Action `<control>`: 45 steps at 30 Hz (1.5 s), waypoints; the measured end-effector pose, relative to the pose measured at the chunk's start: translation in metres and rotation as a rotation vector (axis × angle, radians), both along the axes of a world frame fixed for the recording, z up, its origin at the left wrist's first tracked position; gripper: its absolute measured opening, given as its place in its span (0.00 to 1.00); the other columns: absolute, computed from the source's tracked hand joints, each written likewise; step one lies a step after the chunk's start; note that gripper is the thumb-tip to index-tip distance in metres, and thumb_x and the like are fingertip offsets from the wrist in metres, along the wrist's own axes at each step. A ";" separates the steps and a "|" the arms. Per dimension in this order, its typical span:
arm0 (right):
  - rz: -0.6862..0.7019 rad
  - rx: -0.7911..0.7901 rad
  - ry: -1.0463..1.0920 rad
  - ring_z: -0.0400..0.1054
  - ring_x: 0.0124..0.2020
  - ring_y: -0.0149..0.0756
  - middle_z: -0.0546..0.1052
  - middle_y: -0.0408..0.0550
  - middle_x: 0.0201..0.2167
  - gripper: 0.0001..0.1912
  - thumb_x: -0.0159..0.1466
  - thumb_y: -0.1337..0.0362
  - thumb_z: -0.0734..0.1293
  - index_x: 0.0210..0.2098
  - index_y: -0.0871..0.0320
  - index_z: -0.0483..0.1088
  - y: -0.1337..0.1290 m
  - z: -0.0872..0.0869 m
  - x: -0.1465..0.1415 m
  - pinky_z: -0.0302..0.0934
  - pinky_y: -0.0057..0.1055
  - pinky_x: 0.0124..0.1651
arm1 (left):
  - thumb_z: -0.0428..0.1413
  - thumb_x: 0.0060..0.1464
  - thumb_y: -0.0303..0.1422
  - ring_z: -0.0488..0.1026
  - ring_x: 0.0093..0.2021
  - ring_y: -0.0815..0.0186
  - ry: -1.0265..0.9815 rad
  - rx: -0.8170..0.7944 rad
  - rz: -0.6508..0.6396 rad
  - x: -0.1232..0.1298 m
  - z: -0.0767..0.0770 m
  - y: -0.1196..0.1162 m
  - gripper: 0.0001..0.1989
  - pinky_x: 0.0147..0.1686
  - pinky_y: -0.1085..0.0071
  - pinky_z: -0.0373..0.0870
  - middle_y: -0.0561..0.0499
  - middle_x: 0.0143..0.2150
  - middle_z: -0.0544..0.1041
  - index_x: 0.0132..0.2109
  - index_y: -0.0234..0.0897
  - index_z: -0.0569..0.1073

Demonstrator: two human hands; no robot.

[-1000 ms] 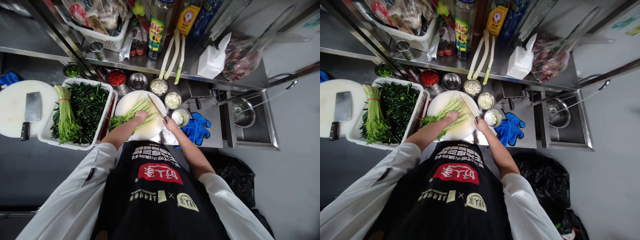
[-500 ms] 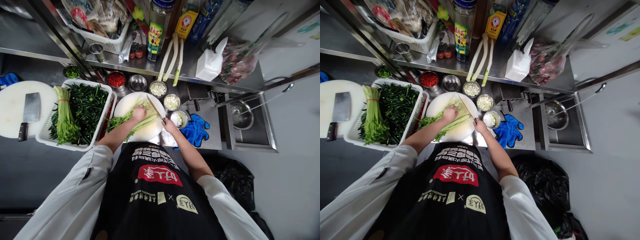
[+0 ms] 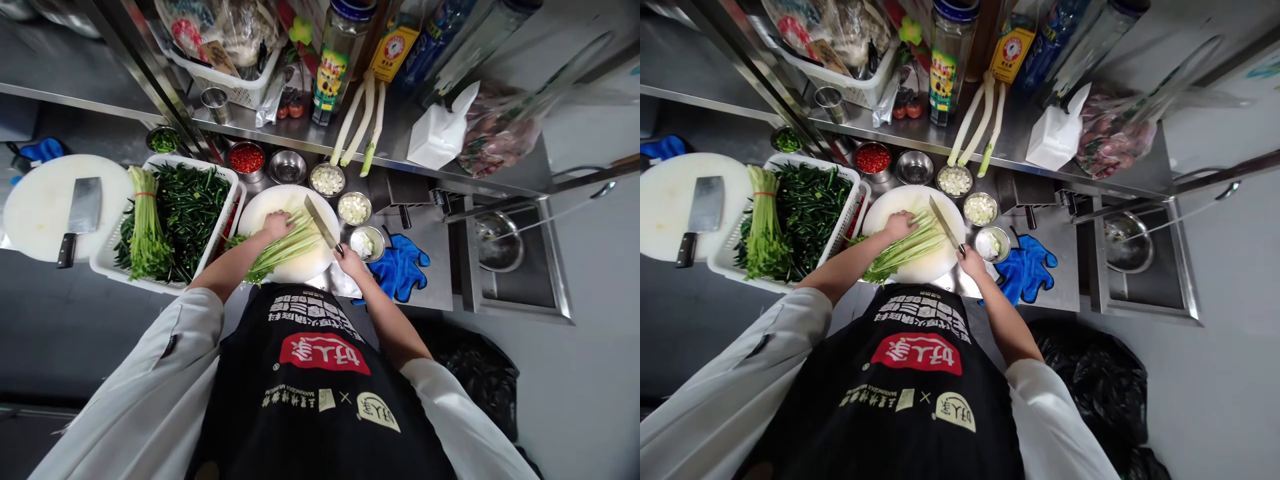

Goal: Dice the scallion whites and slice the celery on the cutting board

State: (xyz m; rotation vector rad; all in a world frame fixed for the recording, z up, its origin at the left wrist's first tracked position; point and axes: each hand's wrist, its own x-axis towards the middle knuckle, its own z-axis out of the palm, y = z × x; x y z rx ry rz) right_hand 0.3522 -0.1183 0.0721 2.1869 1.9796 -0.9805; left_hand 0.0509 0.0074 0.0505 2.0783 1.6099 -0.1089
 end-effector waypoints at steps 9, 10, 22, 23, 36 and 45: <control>0.051 -0.030 -0.036 0.79 0.50 0.50 0.84 0.57 0.48 0.17 0.76 0.56 0.62 0.59 0.56 0.71 0.001 0.012 -0.006 0.67 0.34 0.49 | 0.53 0.70 0.44 0.76 0.63 0.54 -0.095 -0.057 0.076 0.006 -0.014 0.013 0.25 0.67 0.65 0.69 0.40 0.67 0.75 0.66 0.36 0.76; 0.050 -0.027 -0.048 0.79 0.50 0.50 0.84 0.57 0.48 0.18 0.76 0.56 0.62 0.60 0.56 0.71 0.003 0.013 -0.004 0.67 0.34 0.49 | 0.52 0.70 0.43 0.76 0.64 0.54 -0.113 -0.044 0.069 0.005 -0.015 0.011 0.25 0.67 0.65 0.69 0.40 0.67 0.75 0.66 0.36 0.76; 0.041 -0.004 -0.081 0.78 0.51 0.50 0.84 0.57 0.50 0.20 0.77 0.55 0.61 0.64 0.55 0.70 0.012 0.012 -0.009 0.67 0.34 0.50 | 0.61 0.65 0.41 0.69 0.69 0.48 -0.144 -0.005 0.006 -0.002 -0.019 0.002 0.34 0.71 0.61 0.64 0.35 0.71 0.70 0.72 0.28 0.68; 0.020 0.006 -0.092 0.78 0.52 0.50 0.84 0.57 0.51 0.21 0.77 0.55 0.61 0.64 0.55 0.70 0.017 0.010 -0.008 0.67 0.35 0.51 | 0.61 0.66 0.41 0.68 0.69 0.48 -0.151 -0.004 -0.001 -0.002 -0.019 0.001 0.34 0.72 0.60 0.63 0.34 0.71 0.70 0.72 0.27 0.67; 0.278 0.058 -0.017 0.78 0.51 0.50 0.84 0.55 0.50 0.21 0.74 0.57 0.64 0.62 0.56 0.73 0.059 0.002 0.027 0.68 0.35 0.52 | 0.57 0.67 0.45 0.60 0.76 0.48 -0.170 -0.039 0.040 -0.007 -0.026 0.001 0.34 0.76 0.57 0.57 0.35 0.78 0.61 0.73 0.33 0.65; 0.002 0.000 -0.036 0.78 0.50 0.49 0.84 0.57 0.50 0.19 0.76 0.56 0.62 0.61 0.57 0.71 0.006 0.006 -0.016 0.68 0.34 0.51 | 0.63 0.47 0.68 0.45 0.81 0.31 0.036 -0.116 -0.041 0.009 -0.014 -0.026 0.71 0.76 0.39 0.49 0.32 0.84 0.42 0.83 0.38 0.40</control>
